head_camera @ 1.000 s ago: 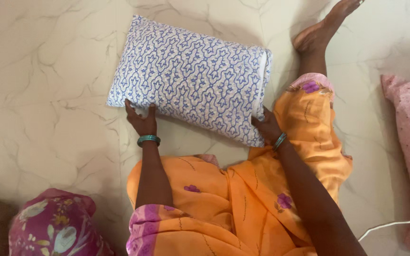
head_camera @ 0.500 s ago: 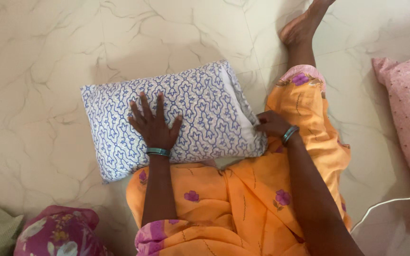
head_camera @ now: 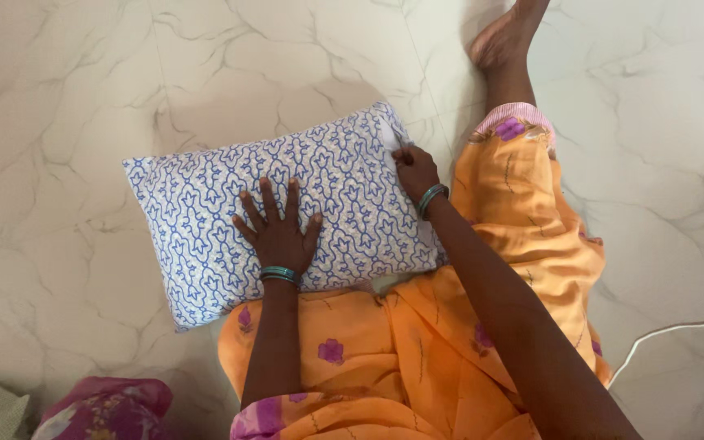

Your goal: The person sits on the floor and changes pillowcases on several pillows. They remove a pink patterned case, then a blue patterned case, and finally a green patterned case, replacing each with a white pillow insert or a new case. The person smooths the fabric and adjusts the corners of each pillow after changing the cover.

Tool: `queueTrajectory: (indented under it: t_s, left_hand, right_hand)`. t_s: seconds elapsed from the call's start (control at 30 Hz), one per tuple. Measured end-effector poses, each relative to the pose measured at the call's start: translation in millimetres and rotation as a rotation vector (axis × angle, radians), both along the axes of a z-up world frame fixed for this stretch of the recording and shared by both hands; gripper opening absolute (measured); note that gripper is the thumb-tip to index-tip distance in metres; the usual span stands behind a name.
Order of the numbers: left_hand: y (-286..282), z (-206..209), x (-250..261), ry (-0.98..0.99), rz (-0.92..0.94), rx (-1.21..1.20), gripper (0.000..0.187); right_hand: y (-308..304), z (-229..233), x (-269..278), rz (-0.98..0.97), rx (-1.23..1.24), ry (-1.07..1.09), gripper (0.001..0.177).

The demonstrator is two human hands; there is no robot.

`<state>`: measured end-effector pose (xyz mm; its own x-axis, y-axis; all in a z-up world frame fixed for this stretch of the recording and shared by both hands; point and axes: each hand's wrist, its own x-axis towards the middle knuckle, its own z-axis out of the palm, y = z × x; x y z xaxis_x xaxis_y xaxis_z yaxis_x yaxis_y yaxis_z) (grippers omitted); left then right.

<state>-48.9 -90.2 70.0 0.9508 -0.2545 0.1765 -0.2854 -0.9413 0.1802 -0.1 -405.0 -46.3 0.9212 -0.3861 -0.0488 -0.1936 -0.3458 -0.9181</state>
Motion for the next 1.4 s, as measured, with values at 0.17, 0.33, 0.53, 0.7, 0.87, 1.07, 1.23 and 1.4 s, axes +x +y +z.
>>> queueTrajectory:
  t_s: [0.17,0.33,0.53,0.7,0.87,1.07,1.23,1.4]
  left_hand:
    - [-1,0,1,-0.015,-0.005,-0.015,0.074]
    - [-1,8,-1,-0.083,-0.013,-0.044,0.072]
    - [-5,53,8,-0.251,0.192,-0.563,0.046]
    - [-68,134,23,-0.217,-0.023,-0.515,0.051]
    - [-128,187,37,0.266,-0.125,-0.061,0.040]
    - [-133,161,54,0.200,-0.022,-0.243,0.025]
    - [-106,124,93,0.109,0.179,-0.166,0.022]
    - [-41,100,116,0.119,0.440,-0.108,0.030]
  right_hand:
    - [-2,10,33,0.026,0.596,0.078,0.037]
    - [14,64,43,0.172,0.840,0.020,0.045]
    - [45,135,-20,0.383,0.579,-0.129,0.032]
    - [54,179,-61,0.491,0.139,-0.207,0.015]
    - [58,198,-80,0.619,0.040,-0.354,0.021]
    - [53,196,-91,0.608,-0.157,-0.454,0.017]
    - [50,198,-109,0.591,-0.067,-0.419,0.016]
    - [34,178,-128,0.348,0.063,-0.047,0.014]
